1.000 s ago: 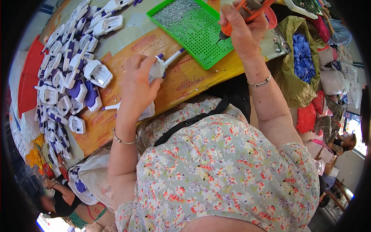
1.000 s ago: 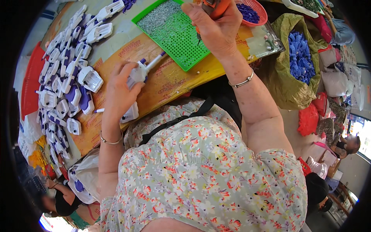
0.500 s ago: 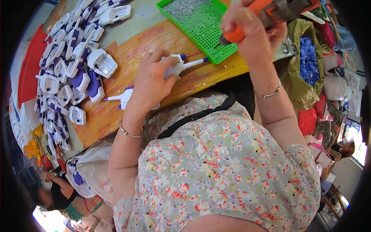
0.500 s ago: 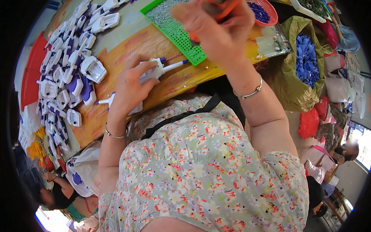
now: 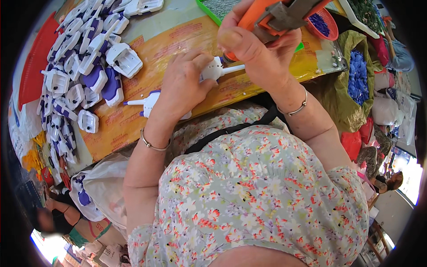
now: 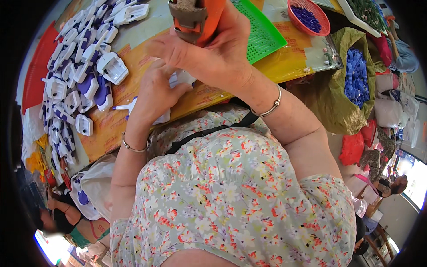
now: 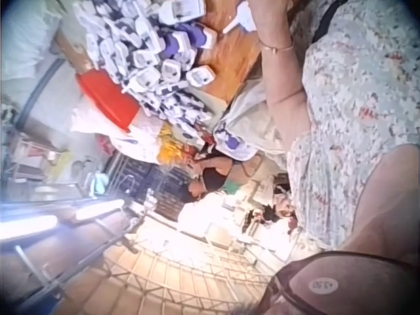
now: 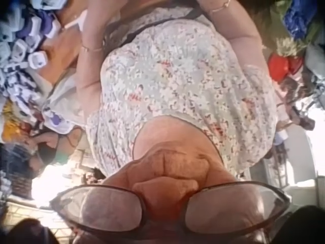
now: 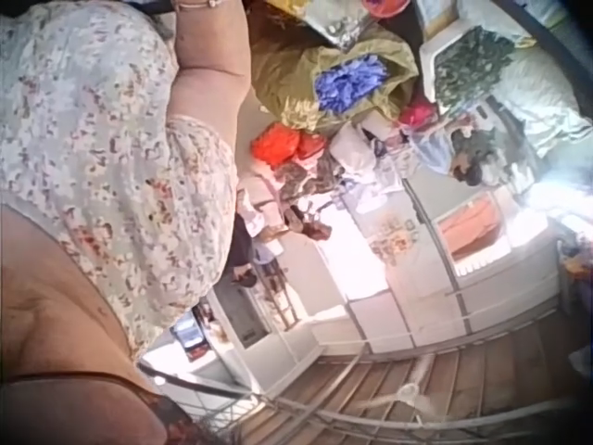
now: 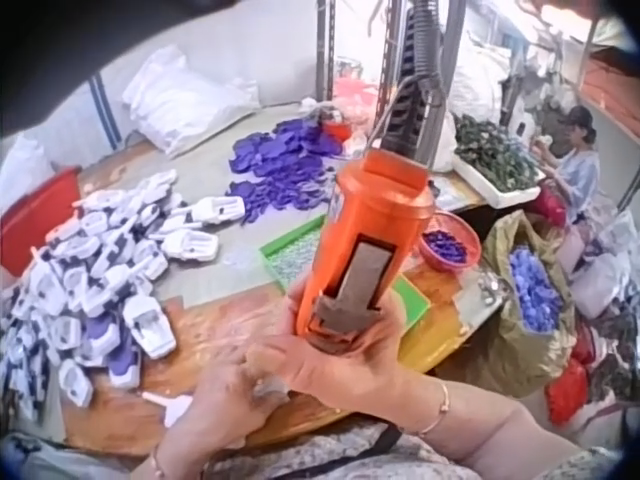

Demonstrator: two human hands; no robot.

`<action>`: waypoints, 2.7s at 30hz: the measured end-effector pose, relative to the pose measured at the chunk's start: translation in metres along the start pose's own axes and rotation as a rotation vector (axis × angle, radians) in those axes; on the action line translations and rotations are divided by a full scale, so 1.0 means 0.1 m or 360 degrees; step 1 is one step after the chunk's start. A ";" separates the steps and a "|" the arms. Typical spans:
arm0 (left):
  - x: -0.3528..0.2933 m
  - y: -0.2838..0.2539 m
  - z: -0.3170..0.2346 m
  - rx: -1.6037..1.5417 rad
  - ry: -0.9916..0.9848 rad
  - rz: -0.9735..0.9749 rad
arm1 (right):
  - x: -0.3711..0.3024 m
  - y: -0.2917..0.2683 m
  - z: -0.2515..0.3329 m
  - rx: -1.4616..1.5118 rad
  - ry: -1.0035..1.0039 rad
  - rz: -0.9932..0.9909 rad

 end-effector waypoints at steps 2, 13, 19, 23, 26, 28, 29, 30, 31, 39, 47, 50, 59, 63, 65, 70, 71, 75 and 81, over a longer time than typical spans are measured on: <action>0.00 0.01 -0.01 0.0027 0.0006 0.0022 | 0.00 0.01 -0.04 0.0067 0.0031 0.0003; 0.00 0.04 0.00 0.0050 0.0059 0.0020 | 0.11 -0.05 -0.46 0.0428 0.0101 0.0037; 0.01 0.04 -0.06 0.0091 0.0114 -0.0053 | 0.09 -0.07 -0.56 -0.0040 0.0064 0.0133; 0.00 0.05 -0.03 0.0077 0.0113 -0.0094 | -0.02 0.14 -0.36 -0.0406 -0.0708 0.0537; -0.01 0.14 0.08 0.0105 0.0005 0.0029 | 0.02 0.22 -0.35 -0.0217 -0.0355 0.0445; 0.00 0.10 0.03 0.0046 0.0072 -0.0011 | 0.02 0.18 -0.42 -0.0263 -0.0209 0.0394; 0.01 0.07 -0.01 -0.0017 0.0135 -0.0047 | 0.00 0.17 -0.40 -0.0260 -0.0218 0.0393; 0.03 0.05 -0.03 -0.0009 0.0140 -0.0047 | 0.03 0.05 -0.50 -0.0106 -0.0011 0.0253; 0.06 0.03 -0.06 -0.0012 0.0167 -0.0043 | 0.04 -0.06 -0.60 0.0052 0.0196 0.0114; 0.11 0.03 0.09 -0.0034 -0.0067 0.0218 | -0.06 -0.34 0.02 0.0082 -0.0130 0.0224; 0.10 -0.19 -0.15 -0.0247 0.0144 -0.0141 | -0.43 -0.59 0.23 0.0017 -0.0029 -0.0130; 0.04 -0.27 -0.23 -0.0401 0.0164 -0.0249 | -0.46 -0.59 0.23 -0.0011 -0.0021 -0.0106; -0.42 -0.92 -0.23 -0.0556 -0.0129 -0.0224 | -0.46 -0.62 0.21 -0.0003 -0.0013 -0.0041; -0.71 -0.83 0.13 -0.0295 -0.0163 0.0298 | -0.42 -0.60 0.07 0.0035 0.0027 -0.0018; -0.80 -0.72 0.29 -0.0198 -0.0251 0.0391 | -0.42 -0.59 -0.01 -0.0023 0.0084 -0.0083; -0.66 -0.52 0.25 -0.0136 -0.0028 0.0604 | -0.38 -0.47 -0.06 -0.0118 0.0107 -0.0070; -0.68 -0.53 0.24 -0.0131 -0.0044 0.0584 | -0.38 -0.46 -0.07 -0.0118 0.0151 -0.0140; -0.82 -0.36 0.16 -0.0006 -0.0214 0.0727 | -0.39 -0.45 -0.06 -0.0024 0.0110 -0.0121; -1.36 -0.89 0.24 -0.0342 -0.0476 0.0246 | -0.36 -0.51 -0.05 -0.0068 0.0059 -0.0018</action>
Point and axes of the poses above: each hand's wrist, its own x-axis towards the middle knuckle, its own y-axis out of the palm, z = x × y, the point moved 9 cm from there along x, towards the middle knuckle, and after that the axes turned 9 degrees about y, right-handed, at the moved point
